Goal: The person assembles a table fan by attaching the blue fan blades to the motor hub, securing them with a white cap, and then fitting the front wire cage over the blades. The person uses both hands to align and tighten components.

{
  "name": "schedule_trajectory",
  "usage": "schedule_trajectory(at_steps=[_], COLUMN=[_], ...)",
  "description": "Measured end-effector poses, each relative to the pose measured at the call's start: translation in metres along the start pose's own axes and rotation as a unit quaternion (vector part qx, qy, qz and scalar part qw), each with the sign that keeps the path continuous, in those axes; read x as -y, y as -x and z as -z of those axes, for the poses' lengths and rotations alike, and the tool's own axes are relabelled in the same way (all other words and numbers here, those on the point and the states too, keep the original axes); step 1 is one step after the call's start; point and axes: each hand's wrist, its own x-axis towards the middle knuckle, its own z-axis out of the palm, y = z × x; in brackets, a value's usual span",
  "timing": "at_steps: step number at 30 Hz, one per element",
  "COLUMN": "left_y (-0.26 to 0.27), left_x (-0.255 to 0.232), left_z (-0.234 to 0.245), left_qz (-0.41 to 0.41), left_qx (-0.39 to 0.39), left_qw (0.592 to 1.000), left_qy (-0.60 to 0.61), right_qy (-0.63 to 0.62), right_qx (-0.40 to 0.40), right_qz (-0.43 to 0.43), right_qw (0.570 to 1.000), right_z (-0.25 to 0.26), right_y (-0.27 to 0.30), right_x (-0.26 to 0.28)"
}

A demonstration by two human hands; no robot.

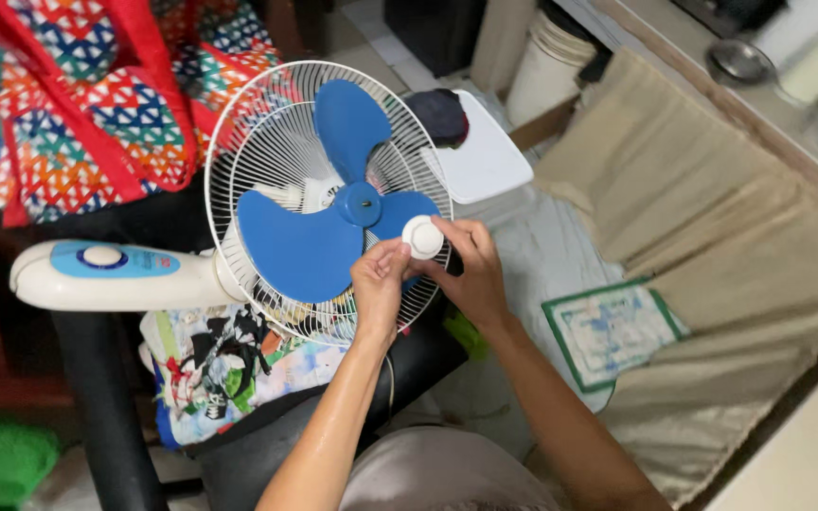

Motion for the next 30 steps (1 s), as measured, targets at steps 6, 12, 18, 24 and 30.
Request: schedule_trajectory(at_steps=[6, 12, 18, 24, 30], left_y=[-0.008, -0.007, -0.007, -0.005, -0.012], left_x=[0.03, 0.028, 0.022, 0.016, 0.032], left_z=[0.011, 0.016, 0.019, 0.026, 0.013], left_qz=[-0.028, -0.039, -0.041, -0.001, 0.037], left_qx=[-0.073, -0.104, -0.114, -0.098, -0.01], left_qw=[0.997, 0.993, 0.992, 0.995, 0.999], left_qy=[-0.02, -0.029, -0.031, -0.018, -0.033], right_qy=[-0.091, -0.138, -0.145, -0.138, -0.095], right_qx=[0.065, 0.092, 0.105, 0.137, 0.111], right_qz=[-0.019, -0.019, -0.019, 0.022, -0.004], right_qw=[0.994, 0.986, 0.984, 0.981, 0.989], right_z=[-0.028, -0.041, -0.046, -0.045, -0.014], right_y=[-0.008, -0.018, -0.022, -0.02, 0.011], right_x=[-0.04, -0.048, -0.041, -0.03, -0.059])
